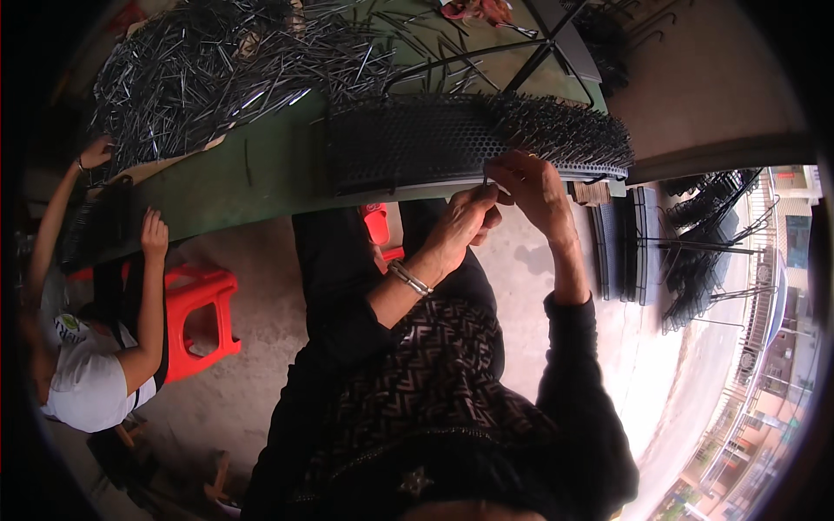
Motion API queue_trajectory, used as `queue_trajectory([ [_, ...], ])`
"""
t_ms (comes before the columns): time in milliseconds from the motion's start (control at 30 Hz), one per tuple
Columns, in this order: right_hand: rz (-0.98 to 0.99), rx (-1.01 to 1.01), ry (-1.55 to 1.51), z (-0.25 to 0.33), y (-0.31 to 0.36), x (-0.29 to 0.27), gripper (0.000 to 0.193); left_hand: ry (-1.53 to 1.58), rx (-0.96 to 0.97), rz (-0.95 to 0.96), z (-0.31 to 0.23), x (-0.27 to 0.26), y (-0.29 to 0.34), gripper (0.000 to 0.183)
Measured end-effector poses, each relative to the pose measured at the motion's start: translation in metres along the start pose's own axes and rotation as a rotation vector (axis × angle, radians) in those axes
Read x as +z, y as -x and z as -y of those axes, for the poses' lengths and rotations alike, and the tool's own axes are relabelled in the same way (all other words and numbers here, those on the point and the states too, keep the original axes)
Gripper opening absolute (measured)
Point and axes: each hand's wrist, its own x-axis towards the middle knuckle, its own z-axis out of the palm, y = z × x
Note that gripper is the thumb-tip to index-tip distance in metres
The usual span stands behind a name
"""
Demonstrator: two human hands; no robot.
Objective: The recorder gathers and organizes thin metal rods at a workstation.
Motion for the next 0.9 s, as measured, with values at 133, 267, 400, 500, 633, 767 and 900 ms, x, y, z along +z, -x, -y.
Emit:
queue_trajectory([
  [133,-0.24,0.154,-0.103,0.009,0.005,-0.004,0.013,-0.041,0.007,0.047,0.003,-0.001,-0.002,0.03],
  [267,-0.708,-0.053,0.242,-0.004,-0.008,-0.018,0.01,-0.045,-0.05,-0.091,0.005,0.0,-0.004,0.03],
  [400,-0.783,-0.153,0.368,-0.02,-0.028,-0.012,0.009,-0.034,-0.022,-0.041,0.003,-0.004,0.0,0.031],
  [500,-0.782,-0.165,0.387,-0.022,-0.033,-0.007,0.008,-0.029,0.038,0.038,0.001,-0.015,0.007,0.034],
  [633,-0.78,-0.139,0.407,-0.025,-0.034,-0.004,0.008,-0.068,0.067,0.062,-0.01,-0.023,0.021,0.036],
  [767,-0.725,-0.099,0.48,-0.02,-0.029,0.002,0.009,-0.125,0.062,0.001,-0.026,-0.031,0.038,0.039],
  [900,-0.669,-0.044,0.632,-0.025,-0.031,0.004,0.012,-0.153,0.128,-0.088,-0.05,-0.042,0.052,0.042],
])
